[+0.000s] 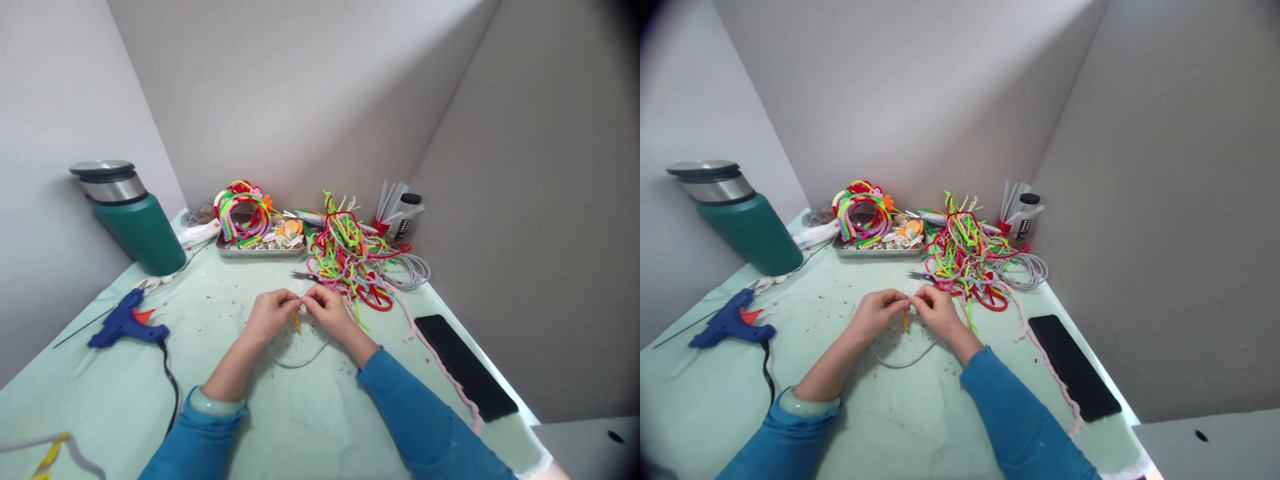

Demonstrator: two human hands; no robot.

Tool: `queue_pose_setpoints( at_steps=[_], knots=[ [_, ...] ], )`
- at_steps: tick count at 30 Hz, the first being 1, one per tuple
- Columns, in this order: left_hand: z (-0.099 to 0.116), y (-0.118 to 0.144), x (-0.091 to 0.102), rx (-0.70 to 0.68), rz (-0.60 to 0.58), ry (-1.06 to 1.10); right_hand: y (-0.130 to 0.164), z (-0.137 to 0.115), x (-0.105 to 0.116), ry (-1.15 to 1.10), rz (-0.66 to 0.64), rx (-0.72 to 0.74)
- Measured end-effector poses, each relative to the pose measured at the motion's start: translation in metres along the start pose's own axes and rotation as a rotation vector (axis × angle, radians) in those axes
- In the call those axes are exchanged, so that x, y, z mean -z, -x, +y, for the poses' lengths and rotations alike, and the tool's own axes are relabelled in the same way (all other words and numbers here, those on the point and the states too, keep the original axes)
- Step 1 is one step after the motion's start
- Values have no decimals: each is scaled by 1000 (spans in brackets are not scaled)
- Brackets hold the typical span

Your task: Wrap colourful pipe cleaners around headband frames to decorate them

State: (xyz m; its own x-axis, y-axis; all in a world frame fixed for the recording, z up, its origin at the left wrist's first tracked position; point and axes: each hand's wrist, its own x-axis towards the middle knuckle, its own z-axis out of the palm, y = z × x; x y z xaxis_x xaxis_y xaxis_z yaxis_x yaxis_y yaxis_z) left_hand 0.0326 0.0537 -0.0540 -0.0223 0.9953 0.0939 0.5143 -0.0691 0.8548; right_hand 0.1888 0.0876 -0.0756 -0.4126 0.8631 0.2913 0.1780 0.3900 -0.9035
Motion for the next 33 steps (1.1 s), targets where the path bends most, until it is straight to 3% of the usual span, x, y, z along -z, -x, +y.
queue_pose_setpoints(
  at_steps=[17, 22, 33],
  knots=[
    [5, 4, -2, 285, -161, 276, 1, -2, -1, 108, -11, 62],
    [2, 4, -2, 255, -207, 333, 1, -3, -1, 83, -20, 43],
    [3, 3, 2, 101, -136, 60, -1, -2, -1, 83, -25, 38]
  ],
)
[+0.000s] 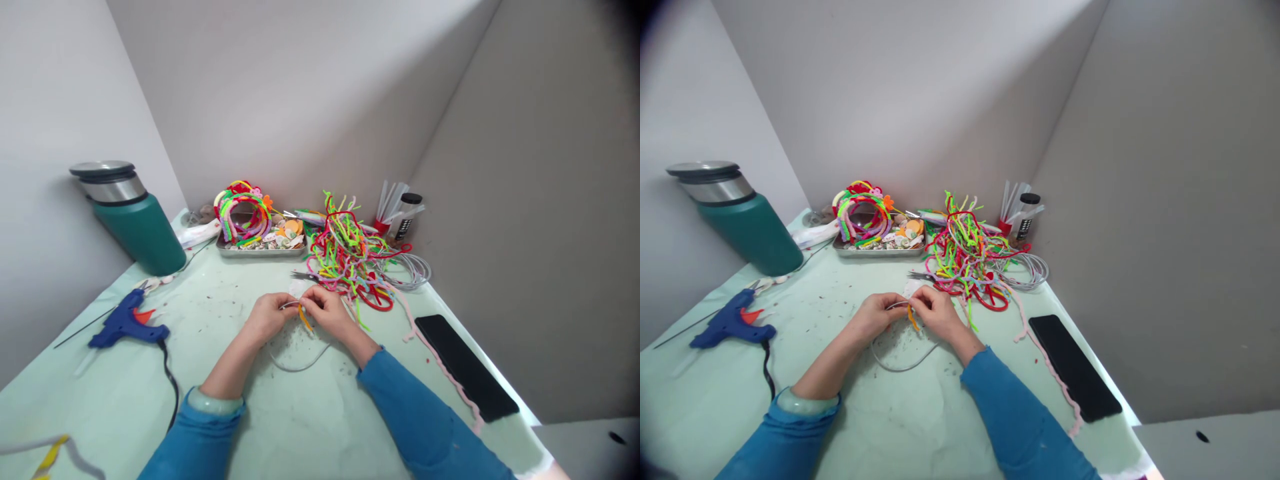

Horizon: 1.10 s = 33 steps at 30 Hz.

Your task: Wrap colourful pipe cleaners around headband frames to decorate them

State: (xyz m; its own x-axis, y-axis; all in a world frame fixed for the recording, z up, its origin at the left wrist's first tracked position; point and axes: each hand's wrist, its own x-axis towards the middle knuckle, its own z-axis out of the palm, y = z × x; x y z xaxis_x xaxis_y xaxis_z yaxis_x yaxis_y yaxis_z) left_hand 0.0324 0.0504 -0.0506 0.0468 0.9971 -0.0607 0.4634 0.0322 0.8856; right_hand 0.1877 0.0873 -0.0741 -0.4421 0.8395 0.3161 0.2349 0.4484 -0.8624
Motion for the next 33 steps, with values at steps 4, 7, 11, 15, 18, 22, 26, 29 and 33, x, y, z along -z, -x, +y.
queue_pose_setpoints(
  at_steps=[4, 7, 11, 15, 18, 22, 26, 29, 33],
  knots=[
    [-3, -1, 0, -80, 45, -55, 0, 0, 1, -25, -7, -7],
    [-5, -2, 0, -97, 70, -104, 0, -1, 1, -38, -14, -11],
    [-7, -3, 0, -125, 106, -199, 0, -1, 1, -42, -12, -16],
    [-8, -2, -2, -229, 168, -307, -1, 1, 0, -26, -25, -25],
    [-7, 1, -3, -297, 181, -373, -1, 3, 0, -33, -39, -36],
    [-3, 4, -3, -354, 173, -434, -2, 3, 1, -67, -32, -55],
    [-2, 5, -3, -358, 172, -476, -3, 6, 1, -86, -38, -55],
    [-3, 5, -3, -364, 186, -466, -4, 9, -1, -130, -59, -78],
    [-4, 3, -3, -346, 181, -392, -3, 10, 0, -160, -82, -102]
  ],
)
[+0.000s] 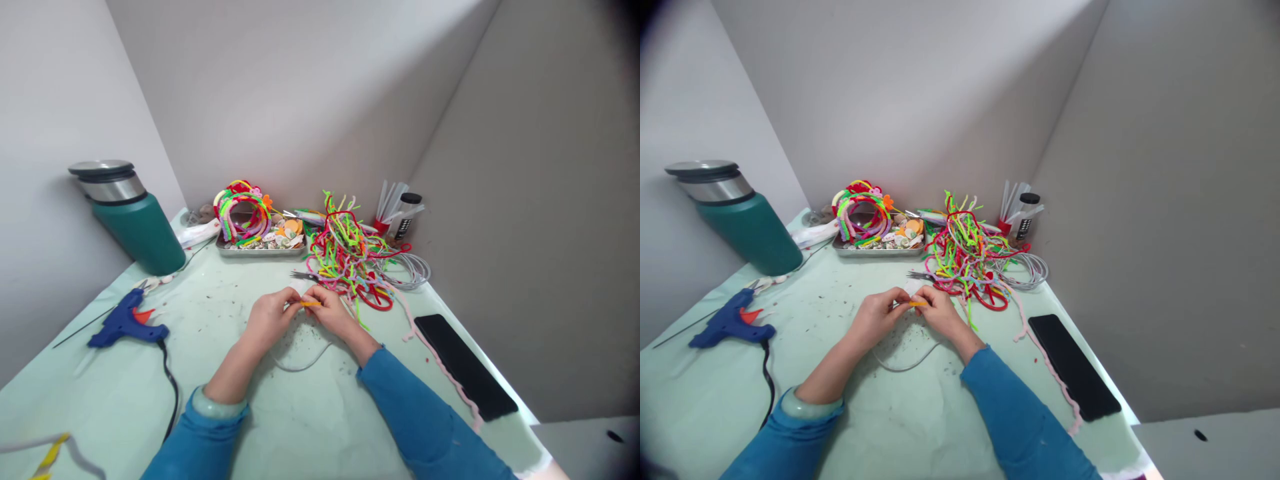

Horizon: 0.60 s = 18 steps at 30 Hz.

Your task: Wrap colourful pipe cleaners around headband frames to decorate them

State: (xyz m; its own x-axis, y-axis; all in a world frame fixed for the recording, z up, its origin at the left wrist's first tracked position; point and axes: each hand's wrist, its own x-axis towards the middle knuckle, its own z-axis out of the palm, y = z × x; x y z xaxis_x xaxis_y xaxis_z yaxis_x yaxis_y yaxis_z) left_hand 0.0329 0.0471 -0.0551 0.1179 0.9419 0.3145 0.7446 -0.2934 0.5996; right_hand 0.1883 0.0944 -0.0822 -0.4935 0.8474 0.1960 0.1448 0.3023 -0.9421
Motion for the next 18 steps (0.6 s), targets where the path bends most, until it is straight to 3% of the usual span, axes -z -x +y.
queue_pose_setpoints(
  at_steps=[18],
  knots=[
    [-7, -4, -4, 283, -67, 352, 5, -2, -1, 283, -5, 129]
  ],
)
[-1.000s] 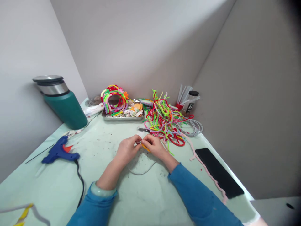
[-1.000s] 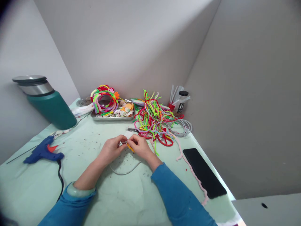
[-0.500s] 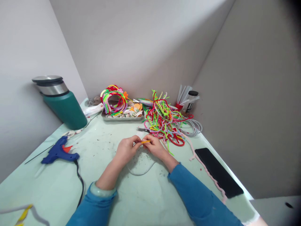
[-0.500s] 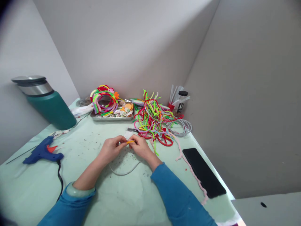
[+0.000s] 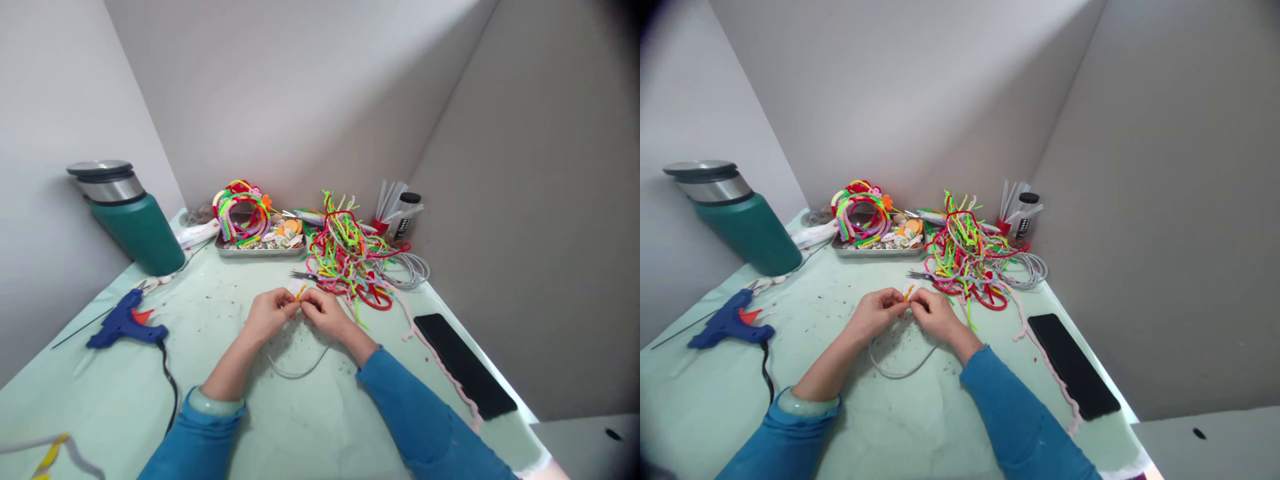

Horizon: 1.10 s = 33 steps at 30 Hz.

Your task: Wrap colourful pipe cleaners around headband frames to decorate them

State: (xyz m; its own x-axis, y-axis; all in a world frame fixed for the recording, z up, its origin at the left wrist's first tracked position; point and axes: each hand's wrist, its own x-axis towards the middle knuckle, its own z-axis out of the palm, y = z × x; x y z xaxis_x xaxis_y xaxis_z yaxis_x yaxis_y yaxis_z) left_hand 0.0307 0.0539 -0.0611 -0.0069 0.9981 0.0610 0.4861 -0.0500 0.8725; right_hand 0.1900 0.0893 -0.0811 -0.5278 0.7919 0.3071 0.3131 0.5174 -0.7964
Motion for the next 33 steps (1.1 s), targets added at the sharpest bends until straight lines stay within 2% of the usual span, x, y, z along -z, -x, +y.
queue_pose_setpoints(
  at_steps=[11, 15, 24, 33],
  knots=[
    [1, -1, 0, 56, -24, -13, 1, -3, -1, 29, 48, -4],
    [-1, 0, -1, 89, -97, -66, 1, -3, -1, 52, 64, 15],
    [4, 2, 1, 32, -82, -142, 2, -7, 2, -40, 5, 35],
    [7, 3, 1, 12, -127, -150, 0, -11, 2, 18, 98, 62]
  ],
)
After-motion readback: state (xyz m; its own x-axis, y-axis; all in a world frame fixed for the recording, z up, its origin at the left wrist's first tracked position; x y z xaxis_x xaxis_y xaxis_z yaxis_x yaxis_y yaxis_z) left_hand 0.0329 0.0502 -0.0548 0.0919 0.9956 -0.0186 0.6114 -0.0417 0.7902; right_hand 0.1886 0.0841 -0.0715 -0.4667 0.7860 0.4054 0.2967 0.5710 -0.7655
